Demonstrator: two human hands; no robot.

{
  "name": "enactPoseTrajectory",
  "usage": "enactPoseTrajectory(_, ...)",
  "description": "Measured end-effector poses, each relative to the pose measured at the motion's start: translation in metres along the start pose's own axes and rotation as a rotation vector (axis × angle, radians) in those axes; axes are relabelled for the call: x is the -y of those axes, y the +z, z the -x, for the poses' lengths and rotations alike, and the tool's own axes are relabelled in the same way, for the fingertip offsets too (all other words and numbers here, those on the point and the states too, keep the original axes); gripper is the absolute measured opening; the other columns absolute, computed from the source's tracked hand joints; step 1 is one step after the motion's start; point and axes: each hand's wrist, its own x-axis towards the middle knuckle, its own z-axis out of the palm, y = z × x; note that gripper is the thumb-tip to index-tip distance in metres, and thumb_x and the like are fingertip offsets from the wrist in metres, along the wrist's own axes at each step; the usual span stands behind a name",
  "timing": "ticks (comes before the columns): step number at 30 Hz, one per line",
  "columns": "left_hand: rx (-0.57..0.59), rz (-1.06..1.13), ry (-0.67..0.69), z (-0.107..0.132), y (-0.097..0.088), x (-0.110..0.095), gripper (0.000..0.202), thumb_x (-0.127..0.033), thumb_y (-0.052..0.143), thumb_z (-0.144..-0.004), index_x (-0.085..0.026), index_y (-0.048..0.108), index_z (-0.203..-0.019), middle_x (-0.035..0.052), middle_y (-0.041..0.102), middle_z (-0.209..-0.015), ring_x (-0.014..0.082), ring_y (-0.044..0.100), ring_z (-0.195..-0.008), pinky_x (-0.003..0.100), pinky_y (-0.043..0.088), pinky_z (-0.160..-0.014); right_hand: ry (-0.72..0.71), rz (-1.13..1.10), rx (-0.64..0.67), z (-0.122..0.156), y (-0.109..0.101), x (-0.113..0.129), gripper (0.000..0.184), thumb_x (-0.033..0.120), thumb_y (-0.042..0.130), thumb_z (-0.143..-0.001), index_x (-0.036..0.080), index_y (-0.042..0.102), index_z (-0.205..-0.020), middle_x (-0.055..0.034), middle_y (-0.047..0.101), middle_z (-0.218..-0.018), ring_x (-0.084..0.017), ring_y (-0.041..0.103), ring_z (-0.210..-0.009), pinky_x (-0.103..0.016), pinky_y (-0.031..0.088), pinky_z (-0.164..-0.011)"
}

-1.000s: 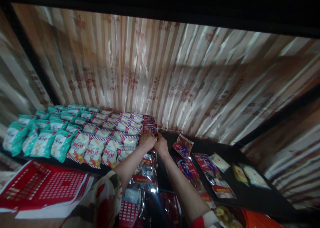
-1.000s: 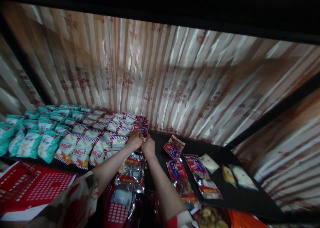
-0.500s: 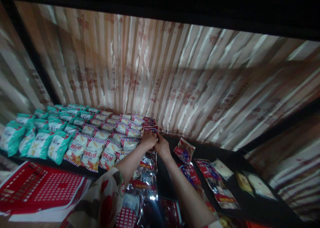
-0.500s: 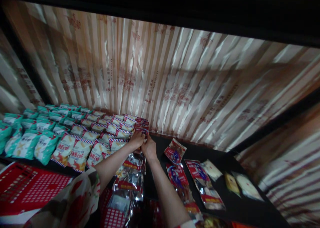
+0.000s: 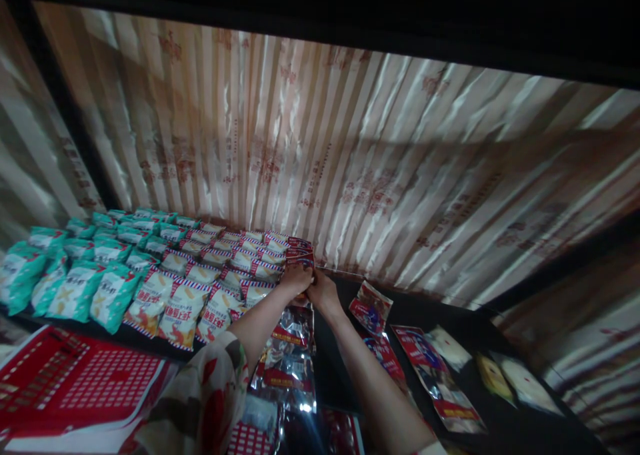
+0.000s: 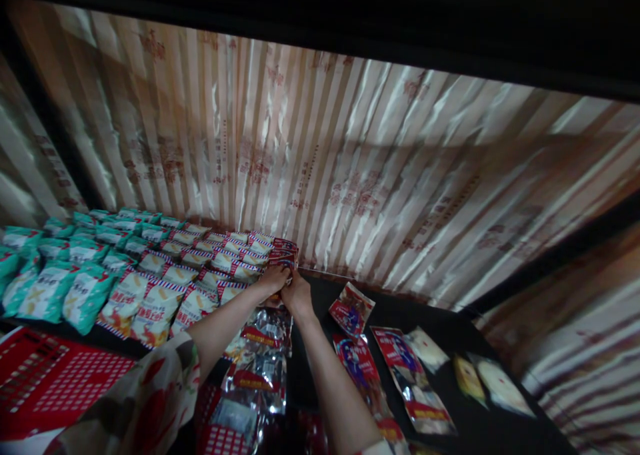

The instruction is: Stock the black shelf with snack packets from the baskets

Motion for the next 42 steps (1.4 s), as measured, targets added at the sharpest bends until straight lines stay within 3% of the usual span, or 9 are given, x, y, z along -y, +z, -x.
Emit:
enactPoseTrajectory(9, 0.022, -0.021, -0.024, -0.001, 0.0, 0.002, 0.028, -0.026, 0.037, -0.089, -0.019, 0.06, -0.104, 0.0068, 0.063, -0.113, 0.0185, 0.056, -0.108, 0.03, 0.04, -0.094, -0.027, -0.061, -0.005, 0.003, 0.005, -0.007, 0.031, 0.017, 0.049, -0.079, 0.016, 0.062, -0.107, -0.0083, 0.07, -0.098, -0.02, 0.065, -0.091, -0.024, 0.045, -0.076)
enactPoseTrajectory(17, -0.019, -0.063, -0.112, 0.0, 0.001, -0.005, 0.035, -0.027, 0.037, -0.088, -0.008, 0.058, -0.11, 0.017, 0.058, -0.121, 0.0242, 0.05, -0.117, 0.034, 0.036, -0.098, -0.045, -0.181, 0.016, 0.008, 0.014, -0.021, 0.039, 0.02, 0.048, -0.079, 0.016, 0.058, -0.116, -0.0066, 0.071, -0.092, -0.019, 0.066, -0.087, -0.025, 0.046, -0.075)
enactPoseTrajectory(25, -0.077, -0.082, -0.086, 0.001, 0.011, 0.0, 0.037, -0.027, 0.042, -0.086, -0.01, 0.055, -0.116, 0.0165, 0.049, -0.131, 0.0242, 0.04, -0.126, 0.035, 0.029, -0.105, -0.022, -0.236, 0.022, 0.011, 0.017, -0.027, 0.041, 0.015, 0.041, -0.081, 0.016, 0.055, -0.119, -0.0079, 0.069, -0.099, -0.018, 0.065, -0.091, -0.026, 0.047, -0.08)
enactPoseTrajectory(30, -0.064, -0.063, -0.108, 0.005, 0.016, -0.002, 0.041, -0.03, 0.04, -0.087, -0.014, 0.05, -0.124, 0.0155, 0.042, -0.139, 0.027, 0.03, -0.134, 0.043, 0.026, -0.107, -0.02, -0.263, 0.025, 0.01, 0.019, -0.03, 0.042, 0.014, 0.041, -0.08, 0.015, 0.055, -0.12, -0.0092, 0.068, -0.105, -0.018, 0.064, -0.094, -0.027, 0.047, -0.084)
enactPoseTrajectory(37, -0.017, -0.035, -0.174, 0.005, 0.018, -0.001, 0.047, -0.033, 0.04, -0.087, -0.018, 0.042, -0.132, 0.0166, 0.027, -0.148, 0.0342, 0.022, -0.136, 0.05, 0.029, -0.104, -0.016, -0.026, 0.048, 0.016, 0.008, -0.027, 0.037, 0.018, 0.043, -0.082, 0.019, 0.06, -0.115, -0.0081, 0.069, -0.097, -0.02, 0.065, -0.089, -0.027, 0.046, -0.078)
enactPoseTrajectory(40, -0.012, -0.039, -0.17, 0.005, 0.019, 0.0, 0.047, -0.034, 0.039, -0.087, -0.018, 0.042, -0.132, 0.0154, 0.027, -0.148, 0.0344, 0.023, -0.136, 0.049, 0.03, -0.104, -0.024, 0.146, -0.033, 0.016, 0.001, -0.023, 0.031, 0.026, 0.043, -0.085, 0.02, 0.066, -0.106, -0.0119, 0.067, -0.102, -0.024, 0.063, -0.091, -0.031, 0.046, -0.077)
enactPoseTrajectory(42, -0.015, -0.049, -0.164, 0.006, 0.02, 0.0, 0.047, -0.032, 0.036, -0.088, -0.019, 0.041, -0.133, 0.0146, 0.028, -0.148, 0.0339, 0.022, -0.136, 0.049, 0.029, -0.104, -0.102, 0.145, -0.09, 0.011, 0.001, -0.021, 0.031, 0.025, 0.041, -0.087, 0.019, 0.066, -0.103, -0.0126, 0.065, -0.105, -0.023, 0.061, -0.096, -0.03, 0.045, -0.081)
